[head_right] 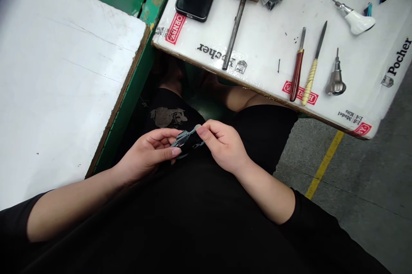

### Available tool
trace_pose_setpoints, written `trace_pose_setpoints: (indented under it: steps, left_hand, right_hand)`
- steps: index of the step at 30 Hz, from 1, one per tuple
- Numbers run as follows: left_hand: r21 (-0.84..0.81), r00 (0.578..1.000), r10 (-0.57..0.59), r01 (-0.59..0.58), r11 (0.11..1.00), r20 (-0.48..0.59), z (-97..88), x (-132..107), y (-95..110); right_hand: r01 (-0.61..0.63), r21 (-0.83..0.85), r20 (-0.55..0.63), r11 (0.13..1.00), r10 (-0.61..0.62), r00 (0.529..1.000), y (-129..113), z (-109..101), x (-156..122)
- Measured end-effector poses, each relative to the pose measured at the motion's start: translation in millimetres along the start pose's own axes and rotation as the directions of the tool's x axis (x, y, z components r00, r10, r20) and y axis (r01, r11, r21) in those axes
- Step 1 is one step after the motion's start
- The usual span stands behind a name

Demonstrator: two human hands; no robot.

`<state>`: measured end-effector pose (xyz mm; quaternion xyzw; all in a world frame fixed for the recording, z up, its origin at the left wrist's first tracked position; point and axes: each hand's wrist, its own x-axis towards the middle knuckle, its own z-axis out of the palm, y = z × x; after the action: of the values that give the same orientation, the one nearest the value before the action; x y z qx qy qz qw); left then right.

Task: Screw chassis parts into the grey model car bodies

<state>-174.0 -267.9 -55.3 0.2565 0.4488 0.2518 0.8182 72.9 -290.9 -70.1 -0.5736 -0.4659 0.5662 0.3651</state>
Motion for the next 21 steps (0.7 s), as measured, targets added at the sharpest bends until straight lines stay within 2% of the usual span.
trace_pose_setpoints:
  steps: [7,13,17,21]
  left_hand:
    - [0.047,0.999,0.050,-0.050,0.998,0.013,0.9,-3.1,3.7]
    - [-0.018,0.989,-0.089,0.088,0.996,-0.115,2.7,-2.4,2.3]
    - [-0.004,0.987,-0.113,0.114,0.994,-0.115,1.5,-2.0,3.2]
    - [-0.055,0.982,-0.161,0.156,0.986,-0.096,0.9,-1.8,3.0]
  right_hand:
    - [0.114,-0.154,0.004,0.982,-0.115,0.993,-0.7,-1.7,-0.9]
    - [0.265,-0.237,0.084,0.935,-0.252,0.964,-5.0,0.0,-3.8]
    - [0.313,-0.237,0.098,0.920,-0.298,0.950,-6.5,-0.3,-4.3]
    - [0.293,-0.218,0.100,0.931,-0.277,0.956,-6.1,-0.9,-4.2]
